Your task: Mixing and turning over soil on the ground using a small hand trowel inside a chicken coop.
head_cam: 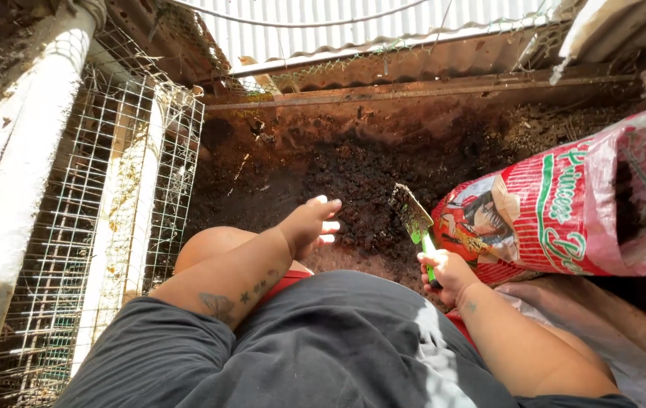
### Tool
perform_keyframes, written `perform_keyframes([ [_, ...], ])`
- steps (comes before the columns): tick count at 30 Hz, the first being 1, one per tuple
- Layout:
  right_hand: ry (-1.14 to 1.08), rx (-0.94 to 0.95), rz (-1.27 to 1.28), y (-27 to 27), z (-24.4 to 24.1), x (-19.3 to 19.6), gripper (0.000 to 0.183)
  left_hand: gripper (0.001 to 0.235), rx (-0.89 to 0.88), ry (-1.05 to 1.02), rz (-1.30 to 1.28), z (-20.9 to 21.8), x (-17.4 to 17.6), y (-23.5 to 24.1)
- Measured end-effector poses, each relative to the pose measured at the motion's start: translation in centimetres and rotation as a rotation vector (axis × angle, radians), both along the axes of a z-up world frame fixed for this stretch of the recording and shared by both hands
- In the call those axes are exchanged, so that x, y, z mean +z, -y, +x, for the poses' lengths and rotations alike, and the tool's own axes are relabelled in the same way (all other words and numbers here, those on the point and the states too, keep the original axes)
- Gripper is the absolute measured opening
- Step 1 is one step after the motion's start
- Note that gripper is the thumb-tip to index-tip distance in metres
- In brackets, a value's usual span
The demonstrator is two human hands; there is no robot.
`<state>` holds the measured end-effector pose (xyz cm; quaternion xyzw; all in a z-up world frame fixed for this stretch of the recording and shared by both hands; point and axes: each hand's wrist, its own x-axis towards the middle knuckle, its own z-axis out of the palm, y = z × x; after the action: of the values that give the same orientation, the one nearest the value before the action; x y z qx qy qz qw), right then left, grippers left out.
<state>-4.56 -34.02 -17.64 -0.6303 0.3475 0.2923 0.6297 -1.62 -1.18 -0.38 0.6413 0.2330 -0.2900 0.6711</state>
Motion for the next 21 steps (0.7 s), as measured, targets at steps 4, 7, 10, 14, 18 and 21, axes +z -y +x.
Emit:
perform_keyframes([
  [4,-0.026,-0.04,-0.008,-0.2,0.2,1.6,0.019,0.065,-0.107,0.0,0.211,0.4,-2.2,-1.3],
  [7,-0.04,-0.046,-0.028,0.0,-0.2,0.4,0.018,0.057,-0.403,0.069,0.524,1.4,-3.5,-1.5],
  [10,-0.035,-0.038,-0.047,-0.2,0.0,1.4,0.015,0.065,-0.578,0.158,0.596,3.4,-8.7,-2.1],
  [14,-0.037,-0.034,-0.059,0.0,-0.3,1.7,0.015,0.059,-0.954,0.109,0.906,6.2,-17.4,-4.0],
  [18,-0.046,-0.042,-0.063,0.0,-0.3,1.1,0.016,0.061,-1.097,0.147,0.965,6.2,-15.8,-3.2],
  [21,-0.036,-0.04,-0.058,-0.5,-0.5,1.2,0.018,0.066,-1.741,0.402,1.358,6.2,-16.0,-2.2],
])
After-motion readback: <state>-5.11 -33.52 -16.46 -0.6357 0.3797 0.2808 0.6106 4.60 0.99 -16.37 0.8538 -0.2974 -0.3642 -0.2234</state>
